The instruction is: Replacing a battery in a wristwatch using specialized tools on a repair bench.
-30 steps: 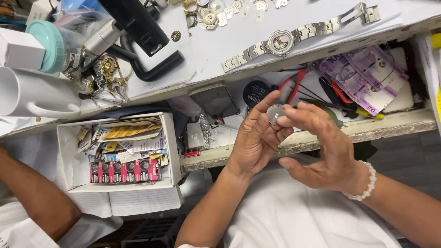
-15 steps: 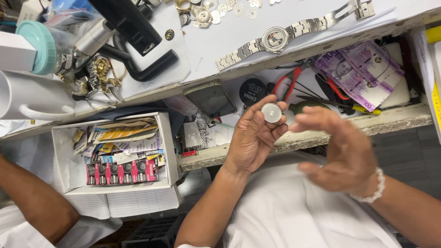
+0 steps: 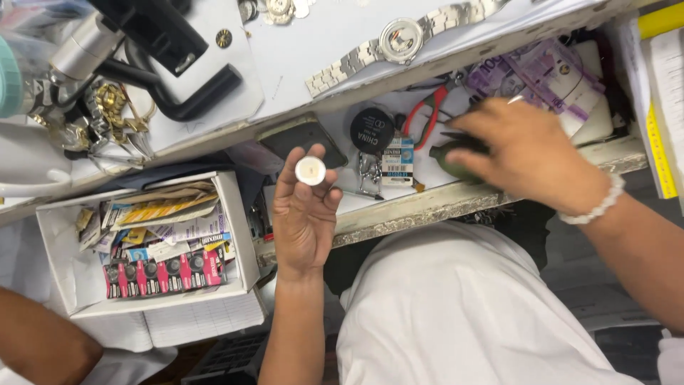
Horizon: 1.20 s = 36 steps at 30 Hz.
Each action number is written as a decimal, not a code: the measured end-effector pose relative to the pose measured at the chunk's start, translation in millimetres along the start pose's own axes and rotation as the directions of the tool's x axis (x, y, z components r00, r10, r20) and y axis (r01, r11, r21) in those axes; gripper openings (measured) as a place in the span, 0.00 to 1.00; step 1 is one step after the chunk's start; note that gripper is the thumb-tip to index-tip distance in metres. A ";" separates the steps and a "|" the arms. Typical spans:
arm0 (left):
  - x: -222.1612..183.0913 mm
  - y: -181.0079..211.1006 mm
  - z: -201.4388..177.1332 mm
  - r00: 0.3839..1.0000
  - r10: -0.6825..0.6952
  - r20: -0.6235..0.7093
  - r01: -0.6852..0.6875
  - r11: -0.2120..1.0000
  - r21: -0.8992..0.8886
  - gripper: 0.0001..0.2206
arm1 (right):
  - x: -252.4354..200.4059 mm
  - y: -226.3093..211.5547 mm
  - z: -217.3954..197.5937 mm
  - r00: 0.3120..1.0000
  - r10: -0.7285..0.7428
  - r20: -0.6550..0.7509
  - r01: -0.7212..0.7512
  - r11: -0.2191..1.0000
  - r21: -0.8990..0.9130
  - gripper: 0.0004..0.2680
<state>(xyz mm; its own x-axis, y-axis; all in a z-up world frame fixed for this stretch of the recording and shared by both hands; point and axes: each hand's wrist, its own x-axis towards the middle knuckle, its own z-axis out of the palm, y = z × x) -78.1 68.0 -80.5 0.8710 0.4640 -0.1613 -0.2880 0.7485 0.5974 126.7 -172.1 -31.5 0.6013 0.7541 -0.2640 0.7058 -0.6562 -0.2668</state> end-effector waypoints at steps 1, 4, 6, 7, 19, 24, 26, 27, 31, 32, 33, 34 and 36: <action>0.8 1.2 -1.0 1.000 0.005 0.006 -0.005 1.000 0.000 0.22 | 3.9 0.4 4.8 1.000 -0.002 -0.007 0.002 1.000 -0.003 0.20; -6.6 6.3 -7.9 0.999 0.026 -0.038 -0.026 1.000 0.010 0.22 | 7.9 -2.1 16.6 0.968 0.031 0.248 0.004 0.991 -0.136 0.24; -6.9 11.0 -10.9 0.998 0.064 -0.014 -0.064 0.998 0.020 0.22 | 10.3 -1.3 8.9 0.966 0.133 0.222 -0.115 0.989 -0.094 0.23; -6.7 10.8 -14.1 0.997 0.070 -0.014 -0.069 0.997 0.017 0.22 | 10.2 0.2 0.1 0.967 0.130 0.220 -0.111 0.989 -0.099 0.23; 3.7 -10.6 -20.0 0.996 0.083 0.021 -0.085 0.988 0.130 0.20 | 86.9 -15.9 47.6 0.970 -0.172 -0.171 0.156 0.982 -0.104 0.13; 3.3 -10.3 -17.4 0.996 0.084 0.038 -0.088 0.988 0.128 0.20 | 95.5 -30.1 41.7 0.973 -0.148 -0.179 0.158 0.987 0.043 0.10; 4.4 -11.4 -16.4 0.996 0.085 0.036 -0.089 0.987 0.133 0.20 | 95.8 -34.0 38.4 0.973 -0.141 -0.182 0.159 0.984 0.084 0.10; 4.5 -12.3 -15.5 0.997 0.073 0.036 -0.078 0.987 0.138 0.20 | 94.2 -35.3 37.2 0.976 -0.123 -0.182 0.148 0.980 0.131 0.09; 4.1 -11.0 -11.3 0.997 0.068 0.031 -0.072 0.987 0.143 0.20 | 86.1 -36.2 31.0 0.979 -0.085 -0.188 0.125 0.968 0.216 0.08; 4.0 -10.7 -9.0 0.998 0.059 0.022 -0.062 0.986 0.152 0.20 | 84.0 -35.7 29.4 0.980 -0.065 -0.187 0.113 0.959 0.258 0.08; 2.8 -11.2 -6.7 0.999 0.048 0.010 -0.049 0.986 0.160 0.20 | 80.6 -35.0 28.4 0.982 -0.044 -0.182 0.098 0.949 0.301 0.07; 5.2 -13.6 -2.0 0.999 0.048 0.011 -0.049 0.986 0.157 0.20 | 71.3 -33.7 29.5 0.982 -0.044 -0.181 0.097 0.950 0.297 0.07; 7.2 -17.5 6.7 0.999 0.016 0.030 -0.019 0.996 0.091 0.20 | 52.2 -32.6 33.3 0.954 0.052 -0.295 0.198 0.628 0.753 0.08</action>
<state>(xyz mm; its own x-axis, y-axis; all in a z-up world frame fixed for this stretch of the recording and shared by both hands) -64.1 55.0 -86.9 0.8778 0.4617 -0.1276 -0.2672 0.6931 0.6696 122.6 -112.2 -67.5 0.7210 0.6929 0.0072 0.2806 -0.2825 -0.9173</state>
